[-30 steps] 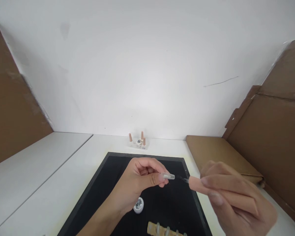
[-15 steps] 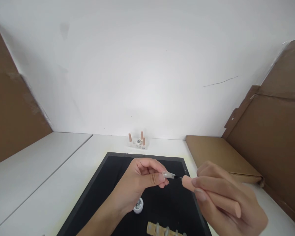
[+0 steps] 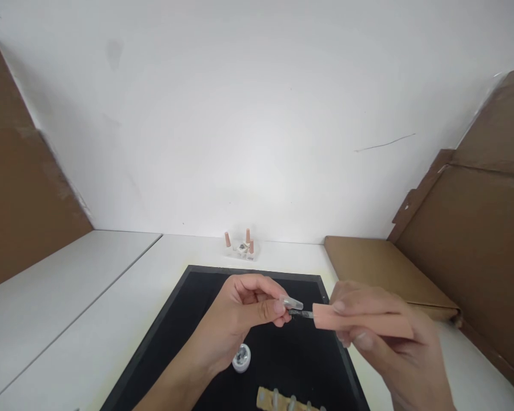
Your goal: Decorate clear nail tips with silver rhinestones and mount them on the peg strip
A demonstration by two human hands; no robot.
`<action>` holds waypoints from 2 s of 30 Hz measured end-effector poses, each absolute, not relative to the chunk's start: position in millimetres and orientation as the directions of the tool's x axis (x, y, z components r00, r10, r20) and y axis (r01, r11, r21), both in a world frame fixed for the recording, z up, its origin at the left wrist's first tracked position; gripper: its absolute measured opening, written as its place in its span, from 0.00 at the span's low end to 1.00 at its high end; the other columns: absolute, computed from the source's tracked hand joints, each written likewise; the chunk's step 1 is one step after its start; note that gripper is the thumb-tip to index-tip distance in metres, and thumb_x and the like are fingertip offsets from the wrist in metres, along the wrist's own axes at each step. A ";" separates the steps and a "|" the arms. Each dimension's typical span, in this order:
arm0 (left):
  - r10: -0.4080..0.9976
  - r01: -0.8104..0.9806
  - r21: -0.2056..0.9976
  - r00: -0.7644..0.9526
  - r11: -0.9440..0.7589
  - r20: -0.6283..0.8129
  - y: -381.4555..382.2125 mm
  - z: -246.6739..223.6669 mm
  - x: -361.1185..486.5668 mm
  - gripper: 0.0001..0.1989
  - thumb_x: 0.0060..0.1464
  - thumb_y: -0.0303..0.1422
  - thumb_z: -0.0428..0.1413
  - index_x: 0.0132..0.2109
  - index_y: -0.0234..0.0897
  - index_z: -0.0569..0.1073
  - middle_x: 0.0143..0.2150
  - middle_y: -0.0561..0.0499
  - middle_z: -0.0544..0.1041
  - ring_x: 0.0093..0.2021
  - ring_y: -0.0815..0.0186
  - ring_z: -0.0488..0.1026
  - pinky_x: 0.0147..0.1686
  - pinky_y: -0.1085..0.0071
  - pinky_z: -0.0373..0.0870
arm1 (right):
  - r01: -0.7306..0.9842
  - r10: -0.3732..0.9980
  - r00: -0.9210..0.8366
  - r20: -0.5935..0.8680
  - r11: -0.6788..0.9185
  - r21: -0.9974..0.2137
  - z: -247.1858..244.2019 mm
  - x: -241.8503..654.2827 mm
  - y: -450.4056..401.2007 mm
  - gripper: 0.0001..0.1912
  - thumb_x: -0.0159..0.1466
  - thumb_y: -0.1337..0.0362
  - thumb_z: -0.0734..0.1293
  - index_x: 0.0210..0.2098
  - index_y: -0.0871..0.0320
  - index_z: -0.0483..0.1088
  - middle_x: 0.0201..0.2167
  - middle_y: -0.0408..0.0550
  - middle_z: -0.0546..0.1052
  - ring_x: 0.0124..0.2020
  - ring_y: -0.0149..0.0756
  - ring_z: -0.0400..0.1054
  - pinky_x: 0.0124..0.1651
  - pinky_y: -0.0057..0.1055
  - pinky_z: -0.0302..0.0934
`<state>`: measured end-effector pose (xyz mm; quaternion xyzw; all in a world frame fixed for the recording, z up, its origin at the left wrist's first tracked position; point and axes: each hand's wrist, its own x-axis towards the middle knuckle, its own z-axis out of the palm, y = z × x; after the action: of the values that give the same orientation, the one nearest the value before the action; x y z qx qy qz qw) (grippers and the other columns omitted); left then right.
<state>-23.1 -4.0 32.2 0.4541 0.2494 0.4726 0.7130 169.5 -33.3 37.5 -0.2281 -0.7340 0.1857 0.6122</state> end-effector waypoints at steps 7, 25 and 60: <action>0.891 -0.437 0.881 0.453 0.182 0.041 -5.0 32.9 -23.1 0.07 0.40 0.31 0.72 0.25 0.34 0.82 0.23 0.53 0.80 0.24 0.75 0.75 0.25 0.83 0.69 | 0.154 0.555 -0.161 0.816 0.831 -0.535 39.0 169.0 -32.5 0.07 0.67 0.62 0.66 0.41 0.52 0.75 0.24 0.42 0.75 0.22 0.30 0.67 0.22 0.26 0.63; 0.893 -0.453 0.875 0.446 0.168 0.059 -5.1 35.1 -21.5 0.07 0.42 0.31 0.72 0.26 0.34 0.82 0.24 0.54 0.80 0.23 0.76 0.75 0.26 0.84 0.70 | 0.196 0.556 -0.287 0.780 0.831 -0.521 39.9 172.4 -34.6 0.05 0.67 0.65 0.65 0.39 0.54 0.73 0.28 0.41 0.69 0.28 0.28 0.65 0.27 0.25 0.61; 0.915 -0.435 0.899 0.380 0.047 0.136 -4.2 26.6 -24.3 0.03 0.46 0.27 0.69 0.27 0.35 0.82 0.25 0.53 0.80 0.26 0.75 0.75 0.28 0.82 0.71 | 0.399 0.405 -0.224 0.887 0.868 -0.295 42.6 168.3 -40.8 0.15 0.57 0.82 0.63 0.38 0.59 0.73 0.27 0.43 0.75 0.27 0.29 0.65 0.28 0.30 0.64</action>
<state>-24.3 -4.2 26.6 0.4787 0.2506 0.4971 0.6789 168.3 -40.8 42.6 -0.2570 -0.7823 0.0024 0.5674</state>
